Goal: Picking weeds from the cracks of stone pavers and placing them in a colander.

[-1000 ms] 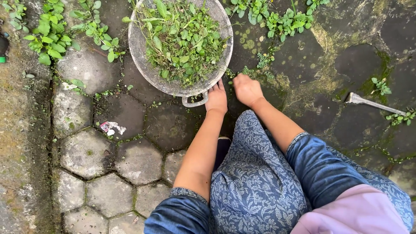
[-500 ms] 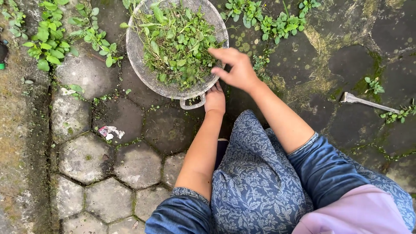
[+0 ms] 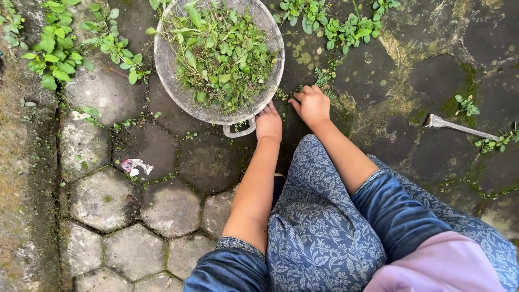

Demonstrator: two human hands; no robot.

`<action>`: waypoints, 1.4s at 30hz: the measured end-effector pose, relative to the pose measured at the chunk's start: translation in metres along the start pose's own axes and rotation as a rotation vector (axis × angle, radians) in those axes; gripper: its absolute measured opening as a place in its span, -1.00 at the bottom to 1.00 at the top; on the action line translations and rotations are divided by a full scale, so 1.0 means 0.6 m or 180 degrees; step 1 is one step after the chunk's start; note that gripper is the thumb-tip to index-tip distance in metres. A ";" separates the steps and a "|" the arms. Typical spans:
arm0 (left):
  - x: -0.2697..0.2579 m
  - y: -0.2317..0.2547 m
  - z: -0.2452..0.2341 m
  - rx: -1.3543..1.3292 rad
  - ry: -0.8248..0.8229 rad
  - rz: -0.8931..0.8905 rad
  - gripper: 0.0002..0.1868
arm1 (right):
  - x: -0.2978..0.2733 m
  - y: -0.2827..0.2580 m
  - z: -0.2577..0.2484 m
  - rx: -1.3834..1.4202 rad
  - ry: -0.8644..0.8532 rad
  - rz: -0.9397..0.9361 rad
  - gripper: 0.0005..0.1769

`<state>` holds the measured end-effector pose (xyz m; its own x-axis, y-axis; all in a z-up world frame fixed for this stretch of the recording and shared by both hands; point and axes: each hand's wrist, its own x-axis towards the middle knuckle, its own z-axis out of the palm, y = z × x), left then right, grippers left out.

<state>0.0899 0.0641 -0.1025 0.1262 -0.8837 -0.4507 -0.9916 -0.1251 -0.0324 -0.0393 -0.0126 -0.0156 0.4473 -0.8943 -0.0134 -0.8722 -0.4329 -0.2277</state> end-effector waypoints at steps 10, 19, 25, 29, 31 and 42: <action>-0.001 -0.002 -0.012 0.0055 -0.0106 -0.0001 -0.24 | -0.001 0.006 0.036 -0.0221 0.0194 -0.0150 -0.85; 0.000 -0.001 -0.017 0.0152 -0.0140 0.0047 -0.25 | 0.007 0.043 -0.011 0.0584 0.0172 0.0703 -0.84; 0.001 -0.004 -0.010 0.0195 -0.0095 0.0036 -0.23 | -0.001 0.000 -0.036 0.0281 0.0328 0.0270 -0.49; -0.005 -0.004 -0.027 0.0142 -0.0128 0.0031 -0.24 | -0.006 0.002 -0.015 0.0098 0.0335 0.0423 -0.53; -0.007 -0.005 -0.037 0.0173 -0.0180 0.0046 -0.24 | -0.008 -0.001 -0.006 0.0046 0.0366 0.0463 -0.60; -0.004 -0.004 -0.021 0.0172 -0.0188 0.0002 -0.21 | -0.011 -0.022 0.015 -0.0079 0.0566 0.0541 -0.83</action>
<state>0.0925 0.0608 -0.0898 0.1253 -0.8554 -0.5025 -0.9919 -0.0985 -0.0796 -0.0290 -0.0003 -0.0211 0.2539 -0.9594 0.1228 -0.9375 -0.2753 -0.2130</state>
